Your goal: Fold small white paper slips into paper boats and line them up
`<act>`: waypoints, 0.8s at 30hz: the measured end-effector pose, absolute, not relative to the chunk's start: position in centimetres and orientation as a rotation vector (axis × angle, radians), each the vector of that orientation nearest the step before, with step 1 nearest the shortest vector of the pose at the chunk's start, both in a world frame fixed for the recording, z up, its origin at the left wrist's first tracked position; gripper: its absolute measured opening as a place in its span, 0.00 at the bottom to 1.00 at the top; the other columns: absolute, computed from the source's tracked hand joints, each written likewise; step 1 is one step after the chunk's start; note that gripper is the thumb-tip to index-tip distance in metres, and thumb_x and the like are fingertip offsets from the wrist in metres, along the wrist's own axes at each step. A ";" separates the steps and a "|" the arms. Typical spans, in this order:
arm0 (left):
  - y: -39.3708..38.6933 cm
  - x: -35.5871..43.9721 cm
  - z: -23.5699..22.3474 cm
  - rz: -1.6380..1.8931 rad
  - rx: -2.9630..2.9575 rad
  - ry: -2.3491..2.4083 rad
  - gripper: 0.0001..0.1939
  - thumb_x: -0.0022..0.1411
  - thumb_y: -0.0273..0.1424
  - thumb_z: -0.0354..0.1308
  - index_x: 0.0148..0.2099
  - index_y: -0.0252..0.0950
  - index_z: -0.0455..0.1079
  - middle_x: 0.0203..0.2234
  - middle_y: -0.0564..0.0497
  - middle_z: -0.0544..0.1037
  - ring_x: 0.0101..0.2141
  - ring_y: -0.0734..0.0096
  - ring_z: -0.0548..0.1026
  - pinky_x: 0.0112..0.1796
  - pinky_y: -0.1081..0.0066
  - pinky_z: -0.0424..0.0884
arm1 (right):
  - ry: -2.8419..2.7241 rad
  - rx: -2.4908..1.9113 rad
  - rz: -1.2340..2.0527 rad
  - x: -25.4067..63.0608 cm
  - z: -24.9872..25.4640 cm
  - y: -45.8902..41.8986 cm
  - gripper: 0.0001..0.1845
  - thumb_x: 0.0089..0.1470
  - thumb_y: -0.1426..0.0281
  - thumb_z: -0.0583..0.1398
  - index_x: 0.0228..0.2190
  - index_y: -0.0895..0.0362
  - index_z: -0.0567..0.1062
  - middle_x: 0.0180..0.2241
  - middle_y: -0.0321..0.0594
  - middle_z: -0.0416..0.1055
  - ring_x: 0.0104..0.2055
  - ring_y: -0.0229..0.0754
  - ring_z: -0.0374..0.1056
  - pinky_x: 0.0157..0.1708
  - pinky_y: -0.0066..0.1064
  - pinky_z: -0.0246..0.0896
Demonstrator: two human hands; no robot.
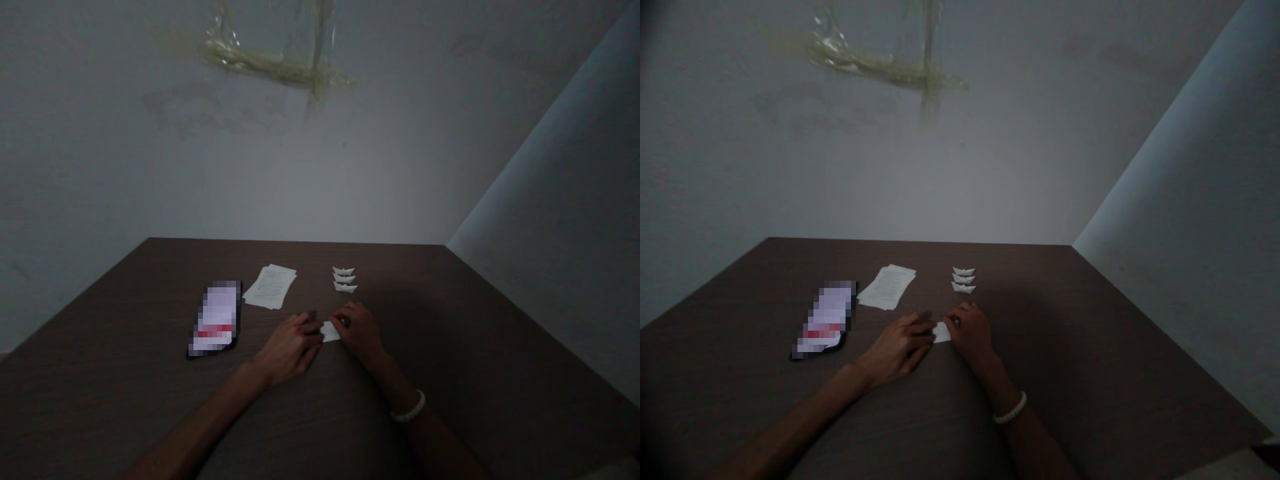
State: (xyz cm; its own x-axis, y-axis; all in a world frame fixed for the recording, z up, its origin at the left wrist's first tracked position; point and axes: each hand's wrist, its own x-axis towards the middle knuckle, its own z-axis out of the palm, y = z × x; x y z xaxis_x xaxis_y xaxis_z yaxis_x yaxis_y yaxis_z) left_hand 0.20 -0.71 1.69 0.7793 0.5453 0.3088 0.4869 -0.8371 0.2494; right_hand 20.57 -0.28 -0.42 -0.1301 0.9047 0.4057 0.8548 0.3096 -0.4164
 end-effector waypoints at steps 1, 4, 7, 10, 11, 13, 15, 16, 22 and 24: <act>-0.8 0.2 1.7 0.561 2.813 0.831 0.10 0.67 0.28 0.50 0.42 0.38 0.73 0.47 0.49 0.75 0.48 0.57 0.67 0.46 0.59 0.66 | -1.990 -1.558 0.107 20.6 -0.4 -0.3 0.04 0.55 0.70 0.63 0.29 0.55 0.77 0.32 0.38 0.73 0.37 0.42 0.67 0.42 0.32 0.59; -0.8 0.3 1.8 0.554 2.807 0.848 0.10 0.66 0.29 0.51 0.42 0.39 0.73 0.49 0.49 0.74 0.48 0.57 0.67 0.46 0.59 0.65 | -1.986 -1.563 0.114 20.5 -0.2 -0.4 0.04 0.55 0.70 0.63 0.28 0.55 0.77 0.31 0.38 0.73 0.37 0.42 0.67 0.41 0.31 0.59; -0.8 0.3 1.8 0.542 2.816 0.858 0.09 0.65 0.28 0.51 0.42 0.39 0.73 0.48 0.49 0.74 0.47 0.57 0.67 0.46 0.59 0.65 | -1.978 -1.564 0.115 20.4 -0.2 -0.4 0.04 0.55 0.70 0.63 0.28 0.54 0.77 0.31 0.38 0.73 0.37 0.42 0.67 0.40 0.31 0.59; -0.9 0.3 1.8 0.531 2.833 0.874 0.10 0.65 0.29 0.51 0.42 0.39 0.74 0.46 0.48 0.75 0.46 0.57 0.67 0.45 0.58 0.65 | -1.978 -1.576 0.106 20.4 -0.1 -0.4 0.04 0.55 0.70 0.63 0.28 0.54 0.77 0.31 0.38 0.73 0.37 0.42 0.67 0.40 0.31 0.59; -0.9 0.3 1.8 0.530 2.836 0.877 0.10 0.65 0.29 0.51 0.42 0.39 0.74 0.46 0.48 0.75 0.46 0.57 0.67 0.45 0.58 0.65 | -1.981 -1.578 0.104 20.4 -0.1 -0.4 0.04 0.55 0.70 0.63 0.28 0.55 0.77 0.31 0.38 0.73 0.37 0.42 0.67 0.41 0.31 0.59; -0.9 0.3 1.8 0.533 2.838 0.878 0.10 0.65 0.29 0.51 0.42 0.39 0.74 0.46 0.48 0.75 0.47 0.56 0.67 0.45 0.58 0.65 | -1.985 -1.574 0.103 20.3 -0.2 -0.4 0.04 0.54 0.70 0.63 0.28 0.55 0.77 0.31 0.38 0.73 0.37 0.42 0.68 0.42 0.31 0.59; -0.9 0.3 1.7 0.538 2.834 0.880 0.10 0.65 0.29 0.51 0.42 0.40 0.74 0.47 0.49 0.74 0.48 0.56 0.66 0.45 0.59 0.65 | -1.978 -1.564 0.103 20.2 -0.3 -0.5 0.04 0.54 0.69 0.63 0.29 0.55 0.78 0.31 0.38 0.74 0.38 0.42 0.68 0.42 0.31 0.59; -0.9 0.3 1.7 0.540 2.832 0.883 0.10 0.65 0.29 0.51 0.42 0.40 0.74 0.48 0.49 0.74 0.48 0.56 0.66 0.45 0.59 0.65 | -1.971 -1.561 0.106 20.2 -0.3 -0.4 0.04 0.54 0.69 0.63 0.29 0.55 0.78 0.32 0.38 0.74 0.38 0.42 0.68 0.42 0.31 0.59; -0.8 0.3 1.5 0.512 2.867 0.904 0.11 0.65 0.31 0.51 0.44 0.40 0.74 0.47 0.47 0.74 0.49 0.54 0.66 0.45 0.57 0.65 | -1.912 -1.620 0.124 19.7 -0.6 -0.3 0.05 0.51 0.66 0.65 0.28 0.54 0.78 0.31 0.38 0.74 0.38 0.42 0.69 0.43 0.32 0.59; -0.8 0.3 1.5 0.500 2.881 0.900 0.11 0.65 0.31 0.50 0.44 0.40 0.74 0.46 0.46 0.74 0.48 0.54 0.66 0.45 0.56 0.65 | -1.898 -1.641 0.110 19.5 -0.5 -0.3 0.05 0.50 0.65 0.65 0.28 0.54 0.78 0.31 0.38 0.74 0.38 0.43 0.69 0.45 0.33 0.58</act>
